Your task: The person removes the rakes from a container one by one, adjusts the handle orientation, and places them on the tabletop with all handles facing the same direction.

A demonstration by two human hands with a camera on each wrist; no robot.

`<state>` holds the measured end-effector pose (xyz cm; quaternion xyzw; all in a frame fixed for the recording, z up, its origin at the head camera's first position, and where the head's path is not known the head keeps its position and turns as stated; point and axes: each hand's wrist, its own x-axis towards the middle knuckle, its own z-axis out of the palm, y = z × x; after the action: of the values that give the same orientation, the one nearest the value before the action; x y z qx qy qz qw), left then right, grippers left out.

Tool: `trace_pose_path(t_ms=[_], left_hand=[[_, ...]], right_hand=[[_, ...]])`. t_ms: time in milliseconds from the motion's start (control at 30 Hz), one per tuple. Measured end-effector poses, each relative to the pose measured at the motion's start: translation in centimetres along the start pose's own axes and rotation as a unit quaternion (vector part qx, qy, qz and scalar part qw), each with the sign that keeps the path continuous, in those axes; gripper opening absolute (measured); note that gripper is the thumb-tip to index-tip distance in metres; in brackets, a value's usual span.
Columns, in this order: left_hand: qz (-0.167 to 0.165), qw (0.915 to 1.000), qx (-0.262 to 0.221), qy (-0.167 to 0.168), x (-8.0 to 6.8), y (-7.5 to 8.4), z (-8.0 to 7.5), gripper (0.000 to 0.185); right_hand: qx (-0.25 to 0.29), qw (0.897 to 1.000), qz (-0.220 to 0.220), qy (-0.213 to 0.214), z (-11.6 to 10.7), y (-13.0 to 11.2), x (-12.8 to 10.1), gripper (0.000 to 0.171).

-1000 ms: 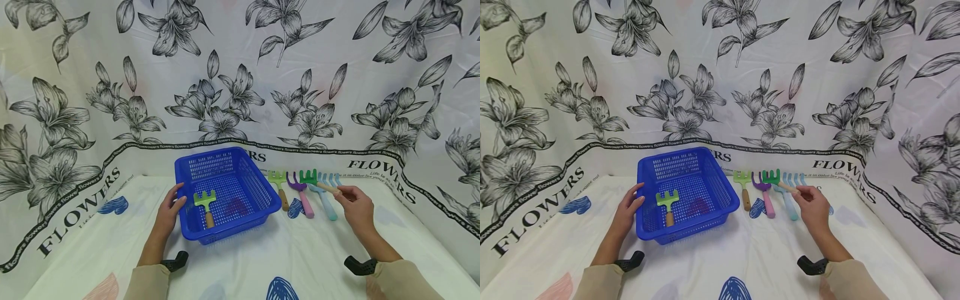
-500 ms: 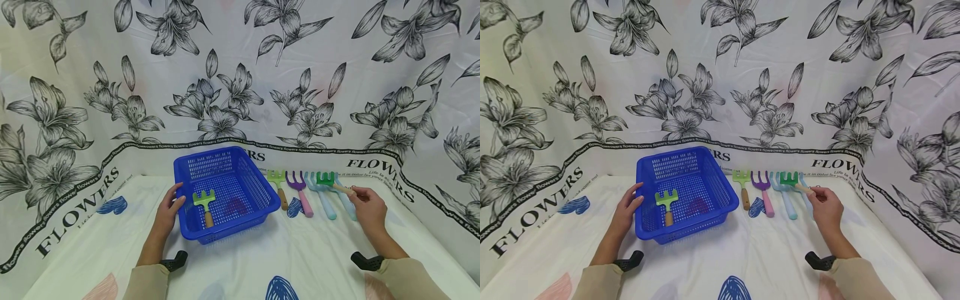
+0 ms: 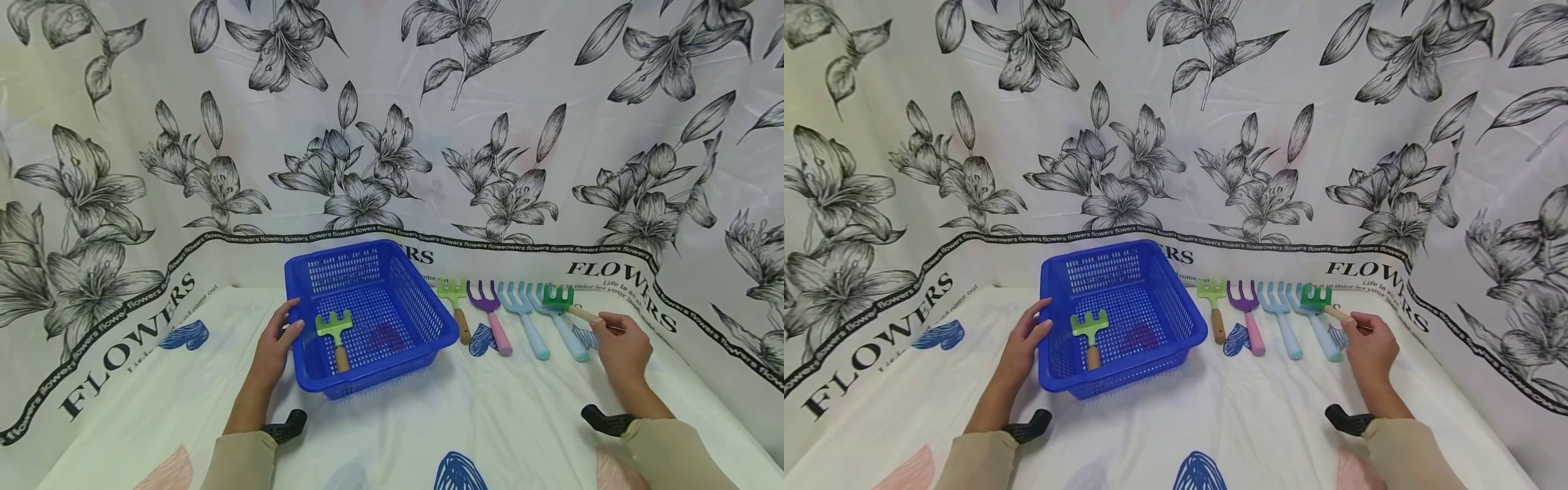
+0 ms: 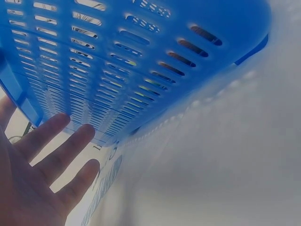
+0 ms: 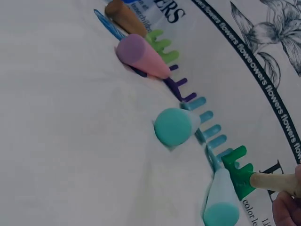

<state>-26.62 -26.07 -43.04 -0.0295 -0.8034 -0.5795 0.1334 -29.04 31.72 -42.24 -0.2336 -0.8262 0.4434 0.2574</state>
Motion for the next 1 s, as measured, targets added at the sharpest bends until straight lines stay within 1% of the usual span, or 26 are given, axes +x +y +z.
trace_pose_path(t_ms=[333,567,833,1000], left_hand=[[-0.006,1.0,0.008,-0.001,0.0,0.2,0.0,0.057],[-0.008,0.9999,0.007,-0.002,0.1,0.0,0.0,0.057],[-0.011,0.9999,0.01,-0.001,0.1,-0.1,0.0,0.058],[-0.011,0.9999,0.005,-0.003,0.1,0.0,0.0,0.057]], right_hand=[[0.01,0.999,0.034,0.015,-0.5,1.6,1.2,0.035],[-0.004,0.999,0.038,0.021,-0.9,2.5,1.6,0.034],[-0.034,0.999,0.032,0.001,-1.0,3.6,2.2,0.033],[-0.053,0.997,0.046,-0.031,-1.2,4.1,2.4,0.034]])
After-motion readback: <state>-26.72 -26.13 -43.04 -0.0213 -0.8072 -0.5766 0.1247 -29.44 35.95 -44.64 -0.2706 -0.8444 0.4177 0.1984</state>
